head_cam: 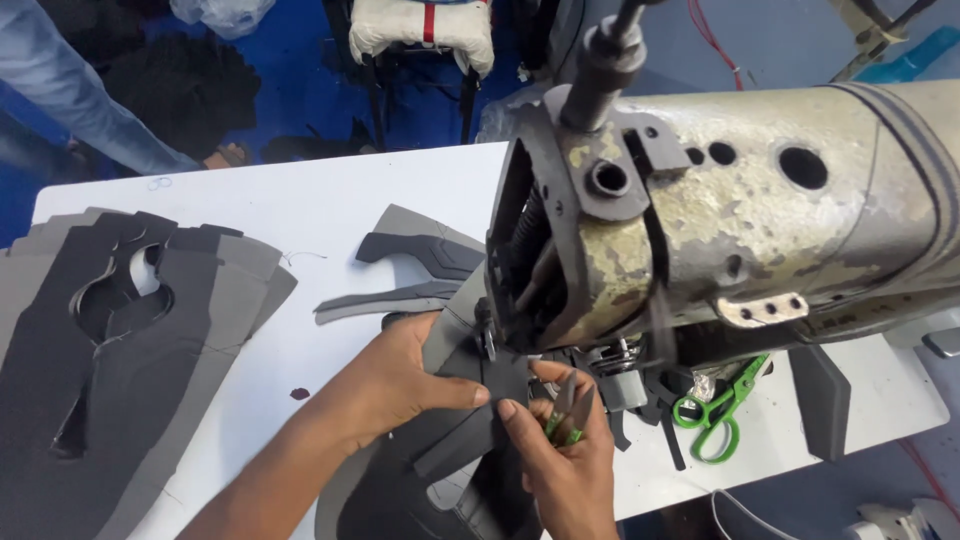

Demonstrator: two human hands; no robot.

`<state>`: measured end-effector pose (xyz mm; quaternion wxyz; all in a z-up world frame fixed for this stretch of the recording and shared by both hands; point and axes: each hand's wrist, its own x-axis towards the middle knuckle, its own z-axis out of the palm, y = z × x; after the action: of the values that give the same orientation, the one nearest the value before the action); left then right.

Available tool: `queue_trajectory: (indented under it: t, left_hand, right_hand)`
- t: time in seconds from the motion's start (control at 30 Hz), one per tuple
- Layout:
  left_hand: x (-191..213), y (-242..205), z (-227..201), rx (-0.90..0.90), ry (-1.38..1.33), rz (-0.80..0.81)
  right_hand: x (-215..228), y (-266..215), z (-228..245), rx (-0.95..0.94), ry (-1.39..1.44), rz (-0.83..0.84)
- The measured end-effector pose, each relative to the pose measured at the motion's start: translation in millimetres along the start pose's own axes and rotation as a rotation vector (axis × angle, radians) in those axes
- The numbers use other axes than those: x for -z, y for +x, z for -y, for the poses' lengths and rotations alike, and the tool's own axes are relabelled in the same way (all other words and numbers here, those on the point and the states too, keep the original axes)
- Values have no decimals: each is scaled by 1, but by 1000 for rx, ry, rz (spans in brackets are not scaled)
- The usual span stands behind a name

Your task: The person uses a sewing machine to stitch together pieces of dark gray material. They guide the material under the needle, sew along the edges, and use green-handled scissors to trim excess thread after each piece is completed.

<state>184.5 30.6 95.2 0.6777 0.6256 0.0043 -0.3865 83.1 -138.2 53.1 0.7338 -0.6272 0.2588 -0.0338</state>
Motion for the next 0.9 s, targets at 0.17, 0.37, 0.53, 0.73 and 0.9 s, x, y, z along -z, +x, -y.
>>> queue_trajectory:
  t: [0.17, 0.37, 0.53, 0.73, 0.9]
  left_hand:
    - [-2, 0, -6, 13, 69, -75]
    - [5, 12, -9, -26, 5, -71]
    - [7, 17, -19, -2, -32, -38]
    - [14, 22, 2, -66, -109, -36]
    - [-9, 12, 31, -144, -480, -196]
  right_hand:
    - [2, 4, -4, 10, -38, -4]
    - [-5, 11, -1, 47, 3, 0]
    - [-10, 17, 1, 18, 7, -36]
    - [-15, 19, 21, 59, -119, -7]
    - [17, 32, 15, 163, -173, 52]
